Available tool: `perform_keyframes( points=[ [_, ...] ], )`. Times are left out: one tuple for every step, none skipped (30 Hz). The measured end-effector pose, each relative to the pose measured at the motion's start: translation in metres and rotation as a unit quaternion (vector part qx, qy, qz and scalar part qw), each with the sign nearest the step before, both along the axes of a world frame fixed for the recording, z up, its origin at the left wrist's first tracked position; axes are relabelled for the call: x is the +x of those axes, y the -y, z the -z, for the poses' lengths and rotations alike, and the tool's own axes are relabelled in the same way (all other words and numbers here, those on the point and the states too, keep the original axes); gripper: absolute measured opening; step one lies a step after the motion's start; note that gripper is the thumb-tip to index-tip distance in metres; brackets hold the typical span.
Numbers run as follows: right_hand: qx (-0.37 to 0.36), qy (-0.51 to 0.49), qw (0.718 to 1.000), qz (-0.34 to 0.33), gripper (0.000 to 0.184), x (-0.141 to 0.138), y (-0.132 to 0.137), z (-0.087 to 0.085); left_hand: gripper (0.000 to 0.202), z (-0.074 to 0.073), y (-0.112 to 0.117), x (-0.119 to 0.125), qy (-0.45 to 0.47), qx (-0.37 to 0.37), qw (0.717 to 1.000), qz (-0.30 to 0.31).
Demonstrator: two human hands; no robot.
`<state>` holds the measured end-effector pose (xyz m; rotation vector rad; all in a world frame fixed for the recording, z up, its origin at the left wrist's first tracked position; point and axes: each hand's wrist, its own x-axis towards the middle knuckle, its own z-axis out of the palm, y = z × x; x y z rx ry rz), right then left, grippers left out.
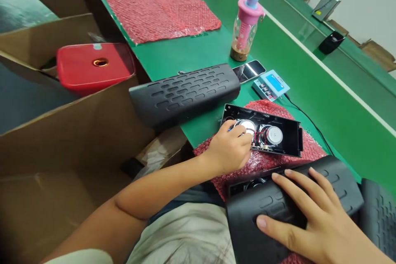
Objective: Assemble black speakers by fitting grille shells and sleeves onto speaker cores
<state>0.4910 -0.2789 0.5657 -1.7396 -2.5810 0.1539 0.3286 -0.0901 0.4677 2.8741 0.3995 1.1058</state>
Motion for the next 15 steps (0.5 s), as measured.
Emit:
perform_keyframes(
  points=[
    [-0.004, 0.02, 0.999, -0.025, 0.064, -0.004, -0.005, 0.002, 0.017, 0.0, 0.0, 0.0, 0.0, -0.002, 1.0, 0.001],
    [-0.012, 0.031, 0.999, -0.041, 0.067, -0.007, -0.009, 0.004, 0.018, 0.0, 0.0, 0.0, -0.001, -0.004, 1.0, 0.002],
    [-0.024, 0.036, 0.998, -0.045, 0.07, -0.009, -0.011, 0.006, 0.019, 0.0, 0.0, 0.0, 0.0, -0.006, 1.0, 0.003],
    [-0.036, 0.036, 0.998, -0.04, 0.073, -0.01, -0.013, 0.007, 0.02, 0.0, 0.0, 0.0, 0.001, -0.007, 1.0, 0.004],
    [-0.047, 0.033, 0.998, -0.032, 0.075, -0.01, -0.013, 0.008, 0.021, 0.001, 0.0, 0.0, 0.003, -0.006, 1.0, 0.004],
    [-0.056, 0.03, 0.998, -0.022, 0.077, -0.009, -0.012, 0.009, 0.022, 0.001, 0.0, 0.0, 0.006, -0.005, 1.0, 0.004],
    [-0.061, 0.028, 0.998, -0.012, 0.078, -0.009, -0.01, 0.01, 0.022, 0.001, 0.0, 0.0, 0.011, -0.002, 1.0, 0.004],
    [-0.064, 0.028, 0.998, -0.009, 0.079, -0.008, -0.009, 0.01, 0.021, 0.001, 0.0, 0.0, 0.014, 0.001, 1.0, 0.003],
    [-0.066, 0.028, 0.997, -0.007, 0.079, -0.007, -0.007, 0.011, 0.021, 0.001, 0.0, 0.0, 0.017, 0.003, 1.0, 0.003],
    [-0.067, 0.027, 0.997, -0.006, 0.079, -0.006, -0.005, 0.012, 0.021, 0.001, 0.0, -0.001, 0.018, 0.004, 1.0, 0.003],
    [-0.067, 0.025, 0.997, -0.004, 0.079, -0.006, -0.004, 0.012, 0.021, 0.001, 0.0, -0.001, 0.018, 0.003, 1.0, 0.003],
    [-0.066, 0.023, 0.998, -0.004, 0.079, -0.005, -0.004, 0.013, 0.021, 0.001, 0.0, -0.001, 0.017, 0.001, 1.0, 0.003],
    [-0.066, 0.021, 0.998, -0.007, 0.079, -0.005, -0.004, 0.013, 0.021, 0.001, -0.001, -0.001, 0.016, -0.001, 1.0, 0.004],
    [-0.065, 0.019, 0.998, -0.011, 0.079, -0.005, -0.004, 0.014, 0.02, 0.001, -0.001, -0.001, 0.014, -0.004, 1.0, 0.005],
    [-0.065, 0.019, 0.998, -0.017, 0.078, -0.004, -0.004, 0.014, 0.02, 0.001, -0.001, -0.001, 0.013, -0.007, 1.0, 0.006]
  ],
)
